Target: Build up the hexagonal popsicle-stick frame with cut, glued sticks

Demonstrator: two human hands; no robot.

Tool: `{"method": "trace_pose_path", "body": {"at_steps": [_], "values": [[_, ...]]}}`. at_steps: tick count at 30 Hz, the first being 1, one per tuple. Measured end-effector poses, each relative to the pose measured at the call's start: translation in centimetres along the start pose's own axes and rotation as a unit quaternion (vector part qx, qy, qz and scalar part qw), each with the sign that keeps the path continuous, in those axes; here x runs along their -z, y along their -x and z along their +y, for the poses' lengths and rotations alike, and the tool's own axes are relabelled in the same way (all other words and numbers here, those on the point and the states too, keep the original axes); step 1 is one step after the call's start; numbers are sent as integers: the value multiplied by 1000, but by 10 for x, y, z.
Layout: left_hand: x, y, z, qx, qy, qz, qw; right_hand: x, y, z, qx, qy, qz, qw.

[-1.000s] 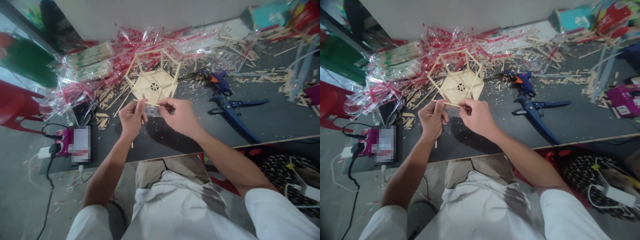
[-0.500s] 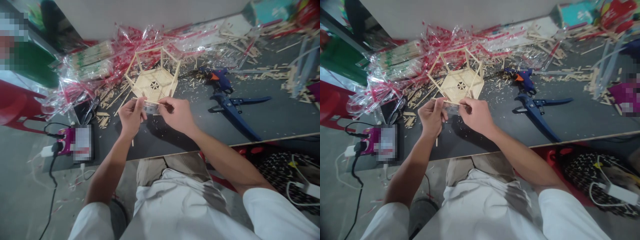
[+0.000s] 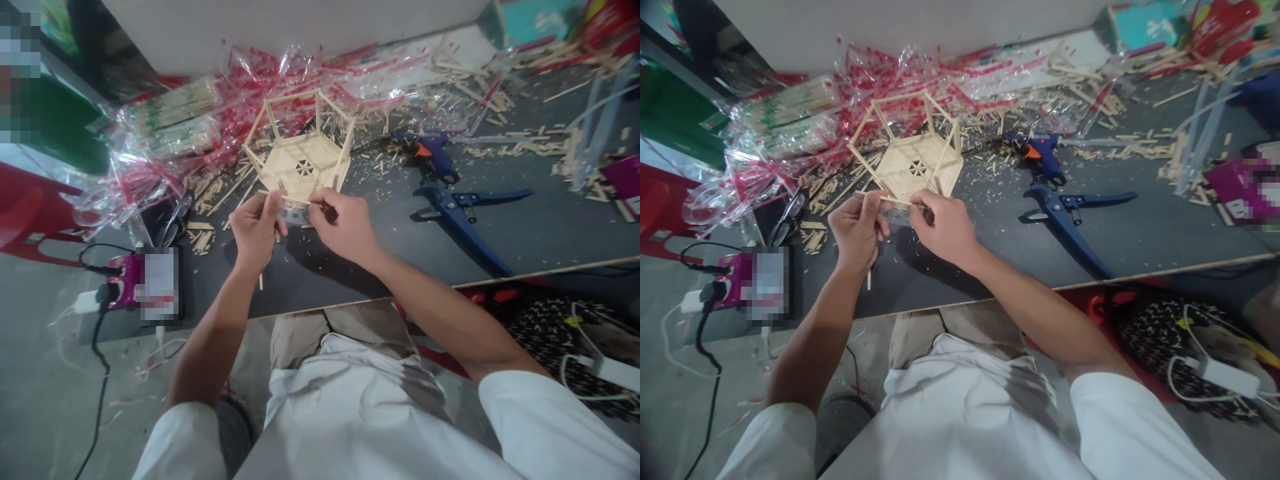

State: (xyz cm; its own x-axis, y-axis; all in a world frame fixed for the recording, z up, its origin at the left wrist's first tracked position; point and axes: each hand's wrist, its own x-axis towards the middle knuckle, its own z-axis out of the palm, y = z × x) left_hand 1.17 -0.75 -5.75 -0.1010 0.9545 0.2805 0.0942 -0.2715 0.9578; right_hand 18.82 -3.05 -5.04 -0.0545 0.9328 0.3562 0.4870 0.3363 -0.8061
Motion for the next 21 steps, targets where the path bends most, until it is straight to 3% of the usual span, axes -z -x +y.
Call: {"method": "trace_pose_path", "body": {"at_steps": [21], "values": [[0, 1, 1, 4, 3, -7, 1000, 0, 1, -1, 5, -11, 4, 1000]]}}
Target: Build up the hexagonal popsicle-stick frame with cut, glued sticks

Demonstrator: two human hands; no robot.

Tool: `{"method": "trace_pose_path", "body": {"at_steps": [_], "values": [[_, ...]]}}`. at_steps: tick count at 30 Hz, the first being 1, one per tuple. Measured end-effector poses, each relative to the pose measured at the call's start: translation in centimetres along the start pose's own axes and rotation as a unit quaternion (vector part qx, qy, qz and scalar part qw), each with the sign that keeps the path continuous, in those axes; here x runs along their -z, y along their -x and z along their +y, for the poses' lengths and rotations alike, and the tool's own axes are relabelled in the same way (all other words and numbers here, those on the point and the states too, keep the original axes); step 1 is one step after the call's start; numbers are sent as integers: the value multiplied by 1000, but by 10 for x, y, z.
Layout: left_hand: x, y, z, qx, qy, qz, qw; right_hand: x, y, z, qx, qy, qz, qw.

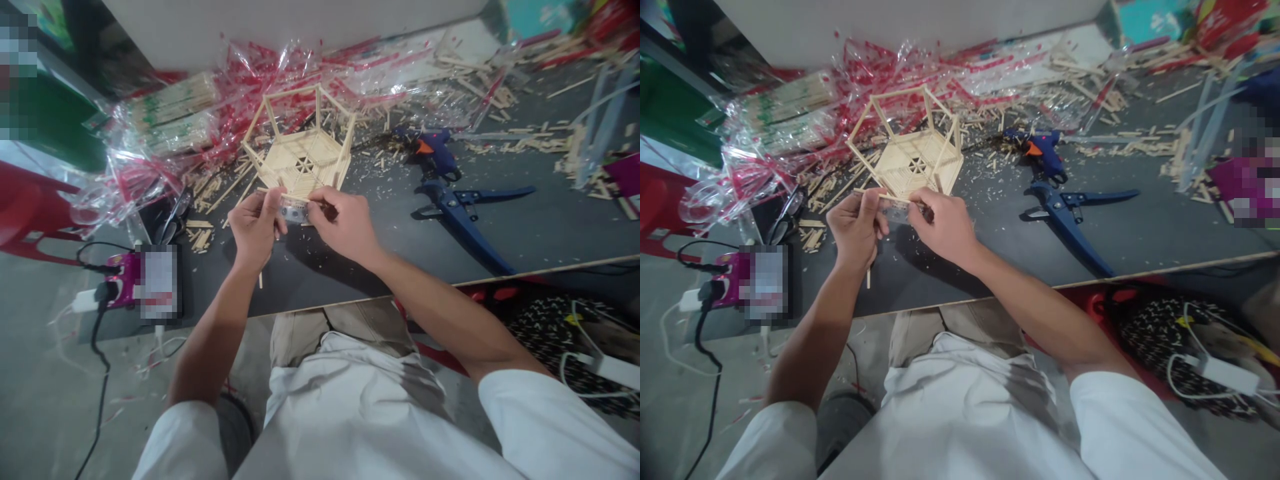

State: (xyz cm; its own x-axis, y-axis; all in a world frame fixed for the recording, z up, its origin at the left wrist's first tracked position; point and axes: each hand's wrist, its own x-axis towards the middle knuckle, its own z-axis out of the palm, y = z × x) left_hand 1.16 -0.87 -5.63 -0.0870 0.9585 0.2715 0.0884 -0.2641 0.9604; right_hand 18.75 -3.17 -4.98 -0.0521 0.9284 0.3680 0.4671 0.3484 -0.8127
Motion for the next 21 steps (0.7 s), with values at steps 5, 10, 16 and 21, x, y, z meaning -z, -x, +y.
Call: {"method": "trace_pose_path", "body": {"at_steps": [5, 10, 16, 21], "values": [[0, 0, 0, 0, -5, 5, 1000, 0, -1, -1, -3, 7, -4, 1000], [-1, 1, 2, -3, 4, 5, 1000, 1, -1, -2, -4, -5, -3, 1000], [-4, 2, 5, -7, 27, 11, 1000, 2, -1, 0, 4, -2, -7, 1000], [-4, 2, 4, -7, 6, 12, 1000, 2, -2, 2, 9, -3, -9, 1000]]}}
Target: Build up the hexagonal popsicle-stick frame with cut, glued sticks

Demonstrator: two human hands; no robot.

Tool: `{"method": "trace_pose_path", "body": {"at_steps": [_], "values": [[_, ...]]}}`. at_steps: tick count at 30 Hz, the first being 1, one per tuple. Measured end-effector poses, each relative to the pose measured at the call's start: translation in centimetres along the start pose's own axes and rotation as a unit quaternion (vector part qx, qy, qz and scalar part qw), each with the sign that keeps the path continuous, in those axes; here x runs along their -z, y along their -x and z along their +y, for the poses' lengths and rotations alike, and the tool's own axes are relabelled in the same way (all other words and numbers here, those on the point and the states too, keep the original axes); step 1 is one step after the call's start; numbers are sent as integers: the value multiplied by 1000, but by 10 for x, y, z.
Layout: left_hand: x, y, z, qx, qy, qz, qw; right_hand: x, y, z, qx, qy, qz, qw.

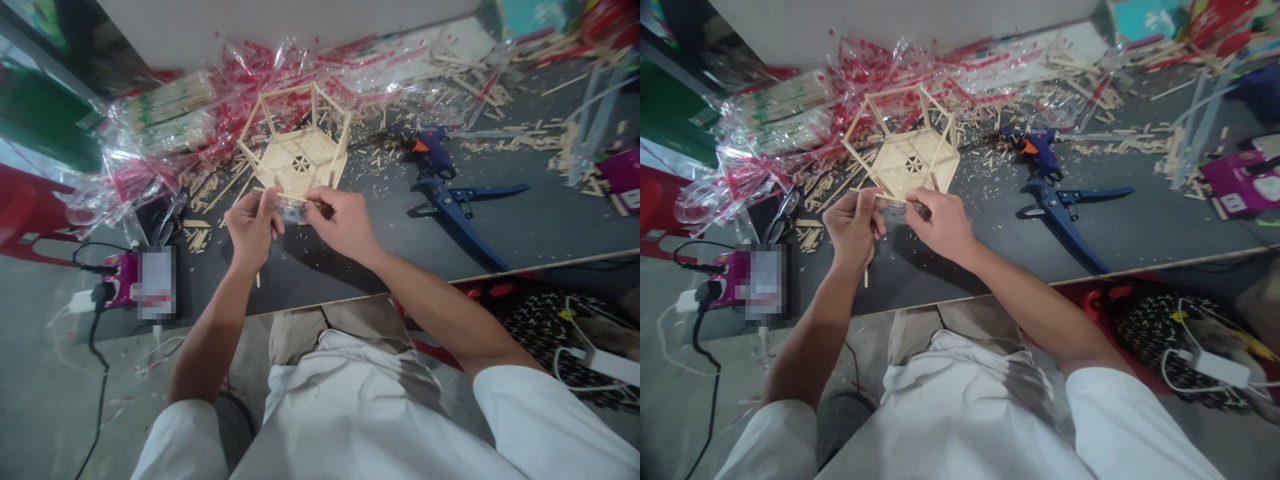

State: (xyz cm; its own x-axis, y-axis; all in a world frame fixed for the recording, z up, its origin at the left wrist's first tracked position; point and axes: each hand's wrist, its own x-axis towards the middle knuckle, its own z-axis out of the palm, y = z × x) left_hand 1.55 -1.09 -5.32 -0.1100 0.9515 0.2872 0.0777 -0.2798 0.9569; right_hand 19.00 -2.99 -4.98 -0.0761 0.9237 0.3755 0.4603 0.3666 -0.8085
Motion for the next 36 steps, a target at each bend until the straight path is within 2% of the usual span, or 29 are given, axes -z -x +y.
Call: {"method": "trace_pose_path", "body": {"at_steps": [15, 19, 20, 22, 24, 26, 29, 33, 36], "values": [[0, 0, 0, 11, 19, -12, 1000, 3, 0, -3, 2, -11, 4, 1000], [4, -3, -1, 43, 34, -87, 995, 8, 0, -4, -2, 0, -3, 1000], [5, -3, -2, 34, 18, -102, 994, 10, 0, -3, -2, 5, -5, 1000], [8, -1, -3, -29, -62, -98, 993, 15, 1, 0, 3, 15, -7, 1000], [11, 2, -4, -135, -190, -57, 971, 19, 1, 3, 16, 28, -3, 999], [15, 5, -4, -232, -309, -15, 922, 22, 1, 6, 36, 47, 3, 998], [22, 8, -2, -322, -416, 9, 850, 23, 1, 9, 73, 75, 2, 994], [24, 9, 5, -389, -478, -88, 783, 18, 1, 15, 113, 97, -27, 988], [19, 9, 9, -406, -475, -148, 767, 15, 2, 19, 121, 110, -33, 986]]}}
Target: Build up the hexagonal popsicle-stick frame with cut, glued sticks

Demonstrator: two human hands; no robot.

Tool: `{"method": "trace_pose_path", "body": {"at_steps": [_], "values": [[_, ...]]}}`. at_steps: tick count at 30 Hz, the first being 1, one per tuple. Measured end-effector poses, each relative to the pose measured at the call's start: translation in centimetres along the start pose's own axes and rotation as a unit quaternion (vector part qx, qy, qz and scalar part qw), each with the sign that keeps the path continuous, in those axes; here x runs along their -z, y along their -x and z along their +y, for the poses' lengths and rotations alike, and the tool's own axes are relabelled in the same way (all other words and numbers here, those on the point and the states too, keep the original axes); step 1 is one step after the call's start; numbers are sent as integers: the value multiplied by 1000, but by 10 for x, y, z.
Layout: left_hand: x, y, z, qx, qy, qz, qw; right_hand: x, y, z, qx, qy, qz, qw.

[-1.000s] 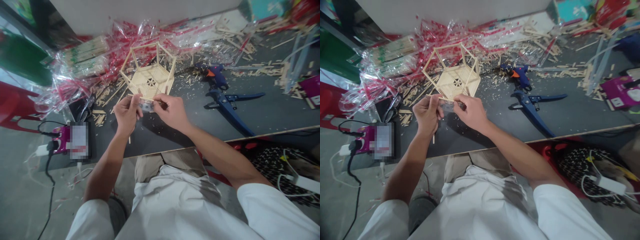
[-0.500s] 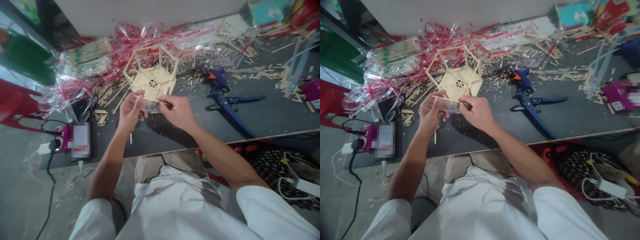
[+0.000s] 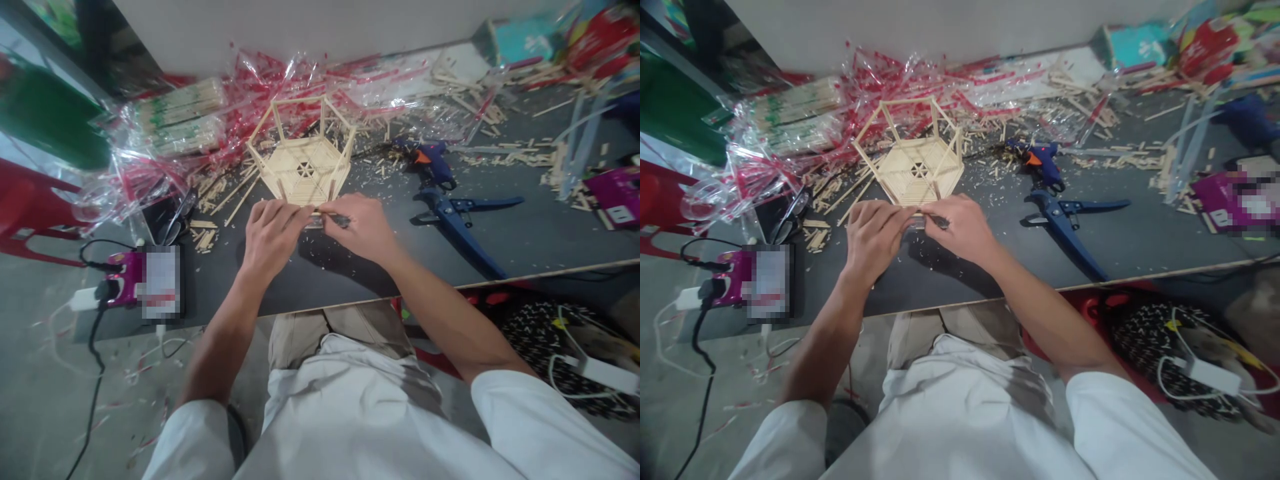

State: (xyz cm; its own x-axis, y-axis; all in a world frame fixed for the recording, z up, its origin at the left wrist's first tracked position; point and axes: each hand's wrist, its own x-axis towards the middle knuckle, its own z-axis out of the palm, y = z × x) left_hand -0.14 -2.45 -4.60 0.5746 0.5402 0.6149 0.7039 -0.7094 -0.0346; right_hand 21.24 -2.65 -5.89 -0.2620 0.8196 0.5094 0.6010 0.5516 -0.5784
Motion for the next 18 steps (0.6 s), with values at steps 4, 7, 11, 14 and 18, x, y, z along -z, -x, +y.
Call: {"method": "trace_pose_path", "body": {"at_steps": [4, 7, 11, 14, 18], "values": [[-3, -2, 5, 11, 44, -1, 999, -2, 0, 2, 9, -2, 7, 1000], [-5, -1, 6, 26, 64, 9, 998, -2, 0, 2, 9, -6, 1, 1000], [-7, 0, 6, 39, 79, 24, 996, -1, -1, 0, 0, -6, -6, 1000], [-8, 0, 5, 43, 95, 28, 994, 0, -1, -1, 7, -13, -1, 1000], [-9, 1, 5, 57, 118, 16, 991, 0, -1, -1, 1, -7, -5, 1000]]}}
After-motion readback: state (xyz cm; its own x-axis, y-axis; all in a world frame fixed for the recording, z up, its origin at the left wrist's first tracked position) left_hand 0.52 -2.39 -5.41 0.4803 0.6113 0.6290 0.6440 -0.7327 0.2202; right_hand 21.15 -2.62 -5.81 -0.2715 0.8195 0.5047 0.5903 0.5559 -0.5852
